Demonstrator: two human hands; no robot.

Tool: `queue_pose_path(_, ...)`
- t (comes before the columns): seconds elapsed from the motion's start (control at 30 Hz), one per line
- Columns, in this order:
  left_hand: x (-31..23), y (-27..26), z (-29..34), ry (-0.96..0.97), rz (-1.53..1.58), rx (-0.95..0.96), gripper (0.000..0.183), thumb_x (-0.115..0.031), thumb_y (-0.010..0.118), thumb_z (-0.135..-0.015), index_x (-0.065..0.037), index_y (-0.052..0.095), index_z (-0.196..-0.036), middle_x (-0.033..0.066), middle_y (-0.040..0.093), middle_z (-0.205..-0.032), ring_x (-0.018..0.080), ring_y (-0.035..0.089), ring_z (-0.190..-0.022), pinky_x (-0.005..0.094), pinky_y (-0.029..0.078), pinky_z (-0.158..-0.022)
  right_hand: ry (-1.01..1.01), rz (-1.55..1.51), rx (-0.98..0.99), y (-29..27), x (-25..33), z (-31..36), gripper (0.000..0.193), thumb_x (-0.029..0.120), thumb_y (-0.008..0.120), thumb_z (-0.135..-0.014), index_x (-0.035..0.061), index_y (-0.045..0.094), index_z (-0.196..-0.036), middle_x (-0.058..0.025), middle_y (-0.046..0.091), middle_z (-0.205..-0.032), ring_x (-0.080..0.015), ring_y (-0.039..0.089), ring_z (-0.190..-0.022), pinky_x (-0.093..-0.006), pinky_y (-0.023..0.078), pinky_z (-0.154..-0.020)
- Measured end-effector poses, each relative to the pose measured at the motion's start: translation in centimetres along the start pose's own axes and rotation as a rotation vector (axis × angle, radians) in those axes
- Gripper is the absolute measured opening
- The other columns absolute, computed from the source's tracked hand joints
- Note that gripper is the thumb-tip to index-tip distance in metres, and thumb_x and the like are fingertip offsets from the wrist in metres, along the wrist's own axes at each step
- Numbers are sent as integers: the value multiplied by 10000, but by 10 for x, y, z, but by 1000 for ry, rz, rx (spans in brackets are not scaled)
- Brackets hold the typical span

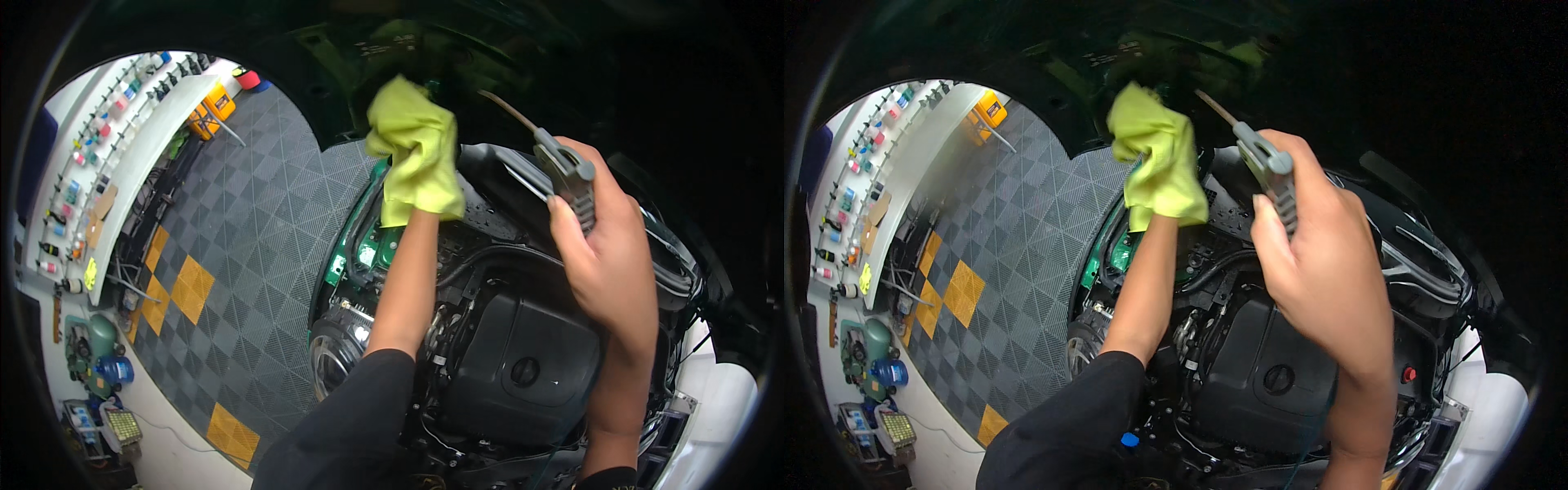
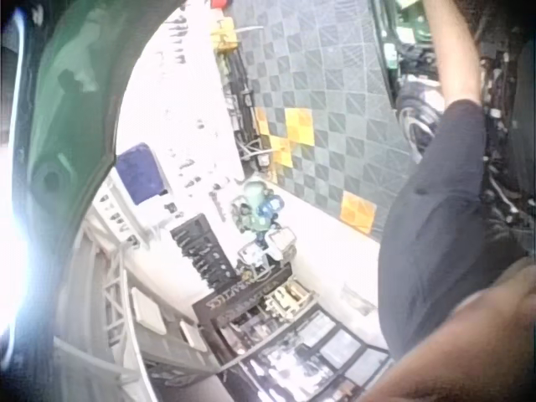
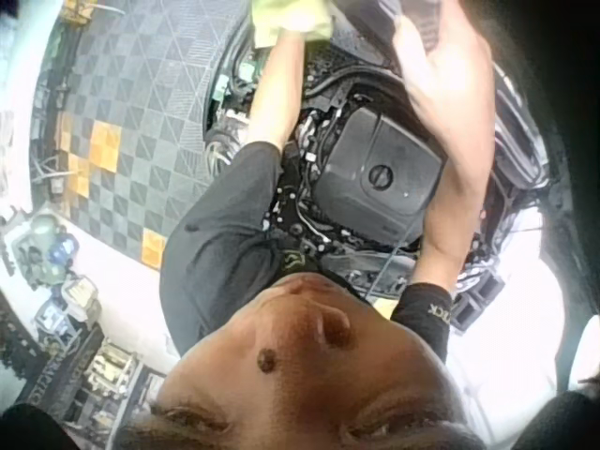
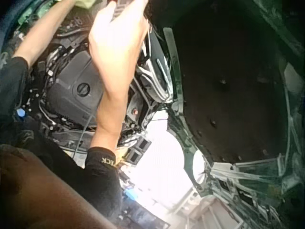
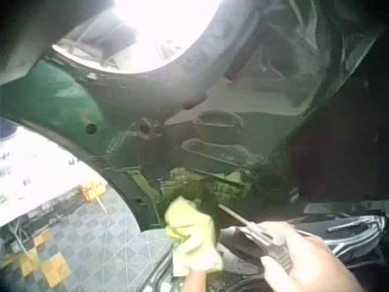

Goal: The person wipes the components and frame inside the car's engine bay with a cloth and uses an air nozzle to blow air into various sections to remove dust and moisture.

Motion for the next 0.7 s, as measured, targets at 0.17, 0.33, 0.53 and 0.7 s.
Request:
queue_pose_path(0.17,77,22,26,299,-297,171,729,-180,785,-737,-55,511,-1401,152,634,-1249,291,628,-1157,393,511,-943,-16,-113,44,-9,-3,8,354,-1,564,-935,12,588,-1288,-81,581,-722,-126,537,-607,-305,422,-603)
queue_pose_path(0.33,69,16,-37,284,-405,213,225,-205,663,-859,-87,699,-1048,187,721,-1007,355,696,-954,456,539,-847,32,-136,118,4,-13,1,321,32,571,-945,13,590,-1265,-83,601,-774,-143,560,-677,-318,450,-661)
queue_pose_path(0.53,115,-49,-136,94,-127,257,323,-244,653,-918,-76,679,-1193,193,677,-1177,355,644,-1119,463,517,-964,104,-312,152,2,-37,4,337,91,595,-986,-6,591,-1310,-10,585,-796,-77,551,-684,-244,462,-653)
queue_pose_path(0.7,133,-89,-119,102,-220,142,347,-249,655,-936,-75,661,-1236,175,655,-1237,345,615,-1175,459,495,-1010,143,-362,152,9,-41,8,311,97,605,-979,4,605,-1276,-31,614,-862,-110,576,-787,-274,474,-755)
Point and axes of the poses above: each hand's wrist, its own z-axis away from the middle knuckle, its own y-axis out of the palm, x = y × z, the point moved 9 cm from there along -z, towards the middle knuckle
